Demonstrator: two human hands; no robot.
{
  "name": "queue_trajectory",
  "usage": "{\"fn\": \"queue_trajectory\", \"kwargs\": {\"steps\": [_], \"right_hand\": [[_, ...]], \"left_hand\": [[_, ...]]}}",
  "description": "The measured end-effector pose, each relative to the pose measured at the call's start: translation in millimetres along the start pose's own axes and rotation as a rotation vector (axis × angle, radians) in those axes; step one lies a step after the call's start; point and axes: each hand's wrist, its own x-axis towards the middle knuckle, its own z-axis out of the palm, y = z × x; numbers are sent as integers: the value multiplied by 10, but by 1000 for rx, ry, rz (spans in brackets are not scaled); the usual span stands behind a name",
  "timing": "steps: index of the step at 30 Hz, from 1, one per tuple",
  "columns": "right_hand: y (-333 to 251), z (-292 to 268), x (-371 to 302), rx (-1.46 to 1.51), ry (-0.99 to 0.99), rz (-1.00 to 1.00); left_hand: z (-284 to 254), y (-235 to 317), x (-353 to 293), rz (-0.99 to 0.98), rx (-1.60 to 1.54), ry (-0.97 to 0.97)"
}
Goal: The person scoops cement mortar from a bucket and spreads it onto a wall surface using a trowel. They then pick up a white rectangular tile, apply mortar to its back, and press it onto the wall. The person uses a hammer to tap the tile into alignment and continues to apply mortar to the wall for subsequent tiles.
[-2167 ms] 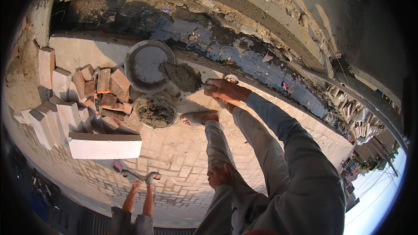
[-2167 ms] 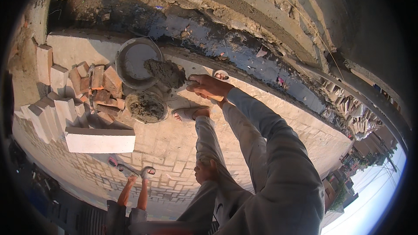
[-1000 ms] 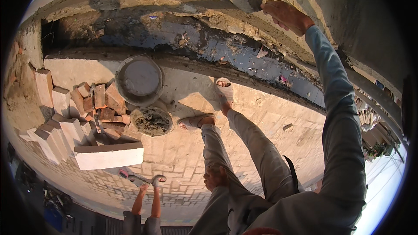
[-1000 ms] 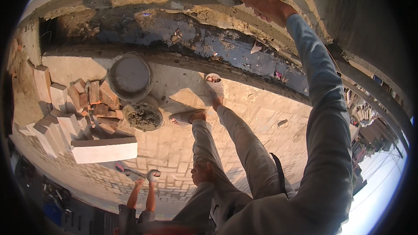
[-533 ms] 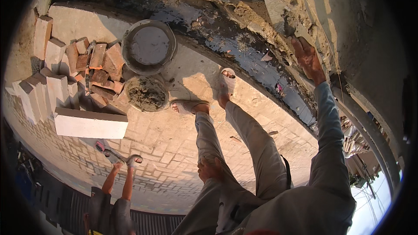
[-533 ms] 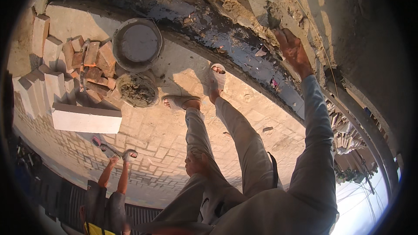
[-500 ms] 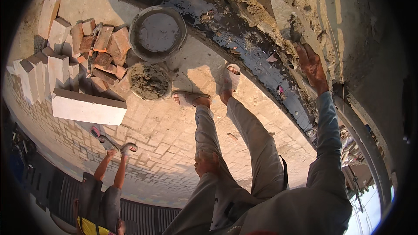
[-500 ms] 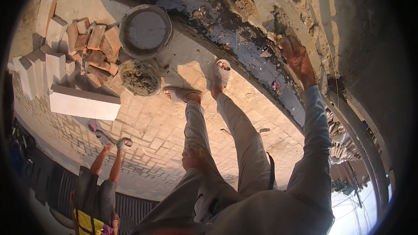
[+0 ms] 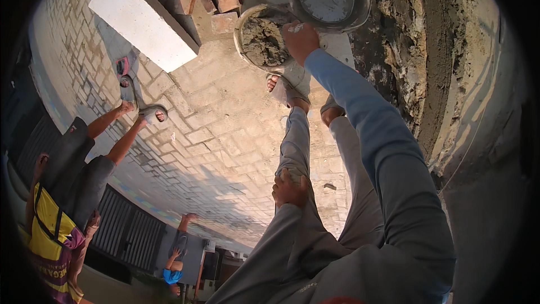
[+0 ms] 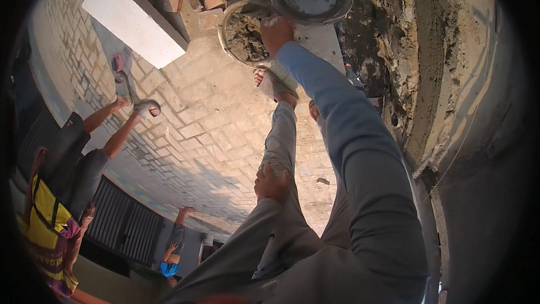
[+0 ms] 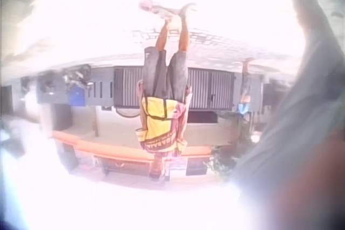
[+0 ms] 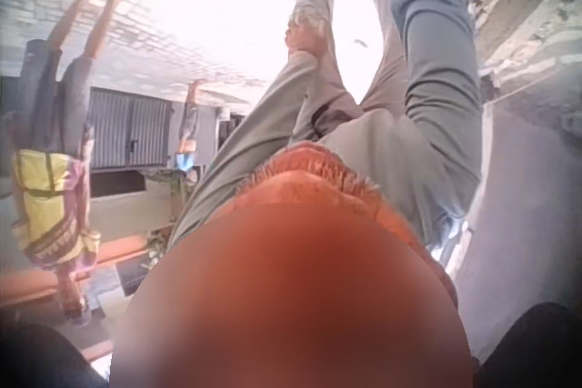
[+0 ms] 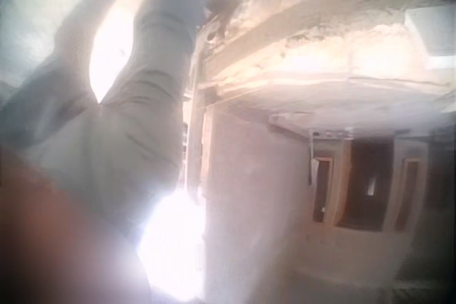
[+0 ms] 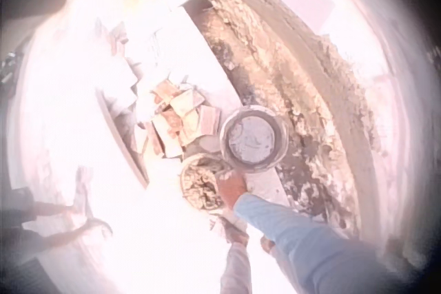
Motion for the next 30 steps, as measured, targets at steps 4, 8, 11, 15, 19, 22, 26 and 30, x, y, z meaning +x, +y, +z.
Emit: {"fn": "queue_trajectory", "kwargs": {"steps": [4, 8, 11, 15, 19, 22, 26, 30], "right_hand": [[24, 308, -271, -727, -399, -250], [110, 24, -625, -731, -518, -258], [-117, -2, -559, -98, -460, -201], [-403, 260, -418, 432, -655, 384], [178, 297, -521, 216, -688, 428], [27, 97, -550, -37, -635, 207], [-305, 168, -897, -582, -307, -44], [-128, 539, -807, -590, -166, 51]], "left_hand": [[148, -63, -45, -50, -125, 19], [125, -95, -50, -86, -222, 39], [141, -143, -26, -77, -268, 40], [146, -211, -46, -96, -291, 29], [-19, -198, 50, -79, -301, 10], [12, -152, 41, -96, -317, 19], [180, -205, 11, -119, -327, 41], [181, -170, 25, -112, -304, 32]]}}
